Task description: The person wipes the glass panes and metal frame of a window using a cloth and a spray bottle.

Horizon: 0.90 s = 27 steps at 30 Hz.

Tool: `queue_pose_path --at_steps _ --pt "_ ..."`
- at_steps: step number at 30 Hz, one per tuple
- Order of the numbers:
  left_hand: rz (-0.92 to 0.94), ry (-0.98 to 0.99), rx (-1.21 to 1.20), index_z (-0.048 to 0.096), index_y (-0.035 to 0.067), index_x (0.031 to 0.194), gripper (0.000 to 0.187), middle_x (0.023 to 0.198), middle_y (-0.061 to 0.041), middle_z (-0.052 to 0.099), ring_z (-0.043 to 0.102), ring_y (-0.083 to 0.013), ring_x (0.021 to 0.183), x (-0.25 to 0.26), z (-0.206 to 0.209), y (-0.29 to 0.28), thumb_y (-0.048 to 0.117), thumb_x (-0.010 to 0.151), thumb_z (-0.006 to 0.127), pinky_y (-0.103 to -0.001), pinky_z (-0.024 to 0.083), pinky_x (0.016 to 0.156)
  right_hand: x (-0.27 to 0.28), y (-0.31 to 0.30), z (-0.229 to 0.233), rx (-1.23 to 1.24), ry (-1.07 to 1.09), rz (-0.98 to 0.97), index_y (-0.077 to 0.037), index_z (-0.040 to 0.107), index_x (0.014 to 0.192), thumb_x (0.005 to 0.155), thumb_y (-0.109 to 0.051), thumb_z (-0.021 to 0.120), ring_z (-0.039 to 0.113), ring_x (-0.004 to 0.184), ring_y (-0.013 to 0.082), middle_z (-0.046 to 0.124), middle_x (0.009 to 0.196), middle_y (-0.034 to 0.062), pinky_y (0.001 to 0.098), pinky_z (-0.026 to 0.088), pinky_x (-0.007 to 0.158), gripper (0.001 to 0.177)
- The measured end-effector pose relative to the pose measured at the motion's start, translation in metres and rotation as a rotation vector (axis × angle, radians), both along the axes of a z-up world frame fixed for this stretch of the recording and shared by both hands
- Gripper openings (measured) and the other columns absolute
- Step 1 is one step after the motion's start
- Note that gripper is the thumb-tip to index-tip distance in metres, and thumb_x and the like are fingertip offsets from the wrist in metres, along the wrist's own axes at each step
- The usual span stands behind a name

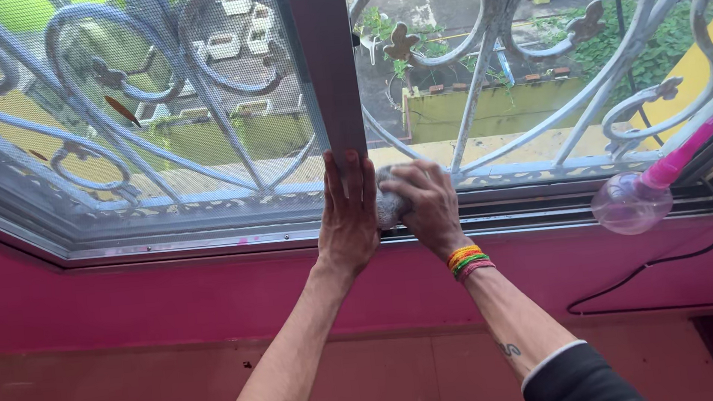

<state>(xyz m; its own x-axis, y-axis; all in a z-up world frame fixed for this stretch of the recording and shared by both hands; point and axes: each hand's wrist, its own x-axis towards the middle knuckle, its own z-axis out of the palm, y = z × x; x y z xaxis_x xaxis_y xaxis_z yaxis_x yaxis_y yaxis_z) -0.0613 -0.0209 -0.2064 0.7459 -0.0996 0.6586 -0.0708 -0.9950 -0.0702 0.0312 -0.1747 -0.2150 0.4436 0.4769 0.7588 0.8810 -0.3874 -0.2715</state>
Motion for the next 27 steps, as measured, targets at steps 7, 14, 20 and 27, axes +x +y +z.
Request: queue_pose_path --at_steps 7,14,20,27 --pt "-0.079 -0.016 -0.094 0.008 -0.007 0.159 0.103 0.167 -0.026 -0.004 0.002 -0.0604 0.151 0.006 -0.003 -0.001 0.015 0.083 0.075 -0.067 0.020 0.126 0.007 0.015 0.017 0.135 -0.119 -0.085 -0.017 0.077 0.111 0.066 0.002 0.078 0.055 0.128 0.0294 0.066 0.130 0.0007 0.0446 0.047 0.106 0.049" --pt "-0.054 -0.030 -0.064 0.004 -0.004 0.163 0.108 0.171 -0.025 -0.006 0.000 -0.0579 0.156 0.006 -0.008 0.001 0.005 0.081 0.074 -0.064 0.020 0.132 0.003 0.005 -0.011 -0.011 -0.021 -0.023 -0.018 0.078 0.109 0.060 -0.005 0.081 0.053 0.127 0.0299 0.066 0.126 0.0006 0.0466 0.046 0.102 0.051" --pt "-0.064 0.011 -0.022 0.001 -0.002 0.163 0.114 0.169 -0.025 -0.009 -0.002 -0.0579 0.155 0.002 -0.001 0.005 0.004 0.077 0.075 -0.063 0.018 0.132 0.004 0.002 -0.011 -0.060 0.042 -0.003 -0.022 0.079 0.108 0.063 -0.006 0.082 0.053 0.128 0.0279 0.065 0.126 -0.0029 0.0463 0.046 0.102 0.048" --pt "-0.093 0.038 -0.045 0.001 -0.004 0.161 0.117 0.168 -0.028 -0.007 -0.001 -0.0610 0.152 0.004 -0.009 0.007 0.018 0.079 0.081 -0.067 0.017 0.128 0.005 0.011 0.007 0.118 -0.040 -0.068 -0.020 0.078 0.114 0.063 0.000 0.077 0.050 0.128 0.0348 0.061 0.130 0.0064 0.0467 0.046 0.110 0.055"
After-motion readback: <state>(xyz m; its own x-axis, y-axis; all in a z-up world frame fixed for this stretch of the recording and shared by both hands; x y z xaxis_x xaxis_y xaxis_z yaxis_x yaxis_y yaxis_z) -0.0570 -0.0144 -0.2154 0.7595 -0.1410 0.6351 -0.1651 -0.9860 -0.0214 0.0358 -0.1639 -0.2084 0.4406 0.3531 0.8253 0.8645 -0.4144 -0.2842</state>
